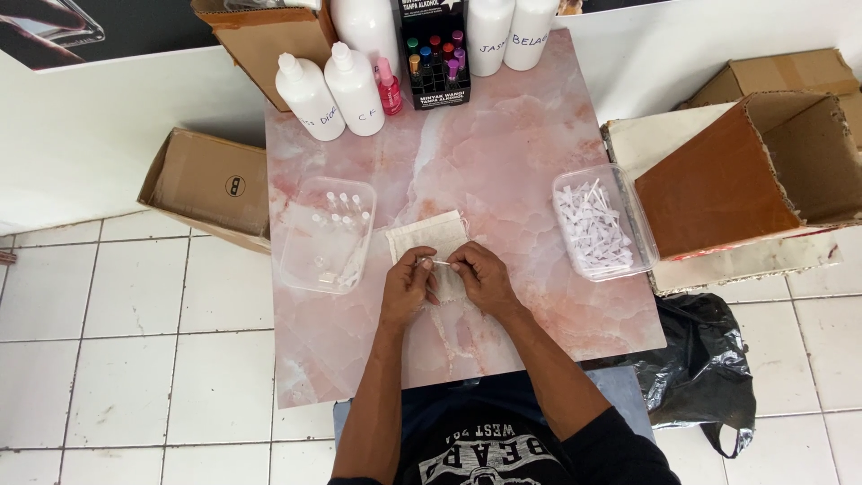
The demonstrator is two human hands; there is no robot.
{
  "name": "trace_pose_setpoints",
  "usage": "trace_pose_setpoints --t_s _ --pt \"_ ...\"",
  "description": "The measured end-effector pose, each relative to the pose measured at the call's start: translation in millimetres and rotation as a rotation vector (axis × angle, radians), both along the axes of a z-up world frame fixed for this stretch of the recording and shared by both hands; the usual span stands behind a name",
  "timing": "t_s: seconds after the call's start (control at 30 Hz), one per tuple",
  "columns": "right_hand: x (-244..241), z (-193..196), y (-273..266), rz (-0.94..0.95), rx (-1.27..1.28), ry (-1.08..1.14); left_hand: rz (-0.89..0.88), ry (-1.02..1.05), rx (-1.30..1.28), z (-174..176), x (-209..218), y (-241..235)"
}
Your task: Assembling small perfume tester vials by manually inserting absorbent wicks into plastic tubes.
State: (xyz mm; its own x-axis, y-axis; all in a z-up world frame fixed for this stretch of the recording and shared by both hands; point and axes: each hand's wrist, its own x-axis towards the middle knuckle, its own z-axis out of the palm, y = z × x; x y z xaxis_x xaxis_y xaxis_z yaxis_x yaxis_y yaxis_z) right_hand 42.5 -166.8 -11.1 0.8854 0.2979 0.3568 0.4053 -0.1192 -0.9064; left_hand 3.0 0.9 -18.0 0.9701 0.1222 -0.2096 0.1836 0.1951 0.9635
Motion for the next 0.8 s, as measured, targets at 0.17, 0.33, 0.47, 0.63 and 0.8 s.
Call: trace_pose_setpoints --t_s 0.17,0.33,0.47,0.63,0.8 --pt "-4 -1 3 -0.126 -0.005 -0.044 0.175 -0.016 -0.142 24 -3 4" --pt "-4 2 0 -0.370 -0.045 -0.131 0.273 -0.062 -0.204 11 -3 1" --pt "-6 -7 -6 -0.548 -0.137 -0.145 0.297 -0.105 -0.164 5 -5 -2" --pt "-1 -28 -5 -0.628 -0.289 -0.162 0.290 -0.171 -0.071 3 -7 -7" --pt "-3 -31 -3 -0.658 -0.522 -0.155 0.281 -0.330 0.344 -6 -12 -14"
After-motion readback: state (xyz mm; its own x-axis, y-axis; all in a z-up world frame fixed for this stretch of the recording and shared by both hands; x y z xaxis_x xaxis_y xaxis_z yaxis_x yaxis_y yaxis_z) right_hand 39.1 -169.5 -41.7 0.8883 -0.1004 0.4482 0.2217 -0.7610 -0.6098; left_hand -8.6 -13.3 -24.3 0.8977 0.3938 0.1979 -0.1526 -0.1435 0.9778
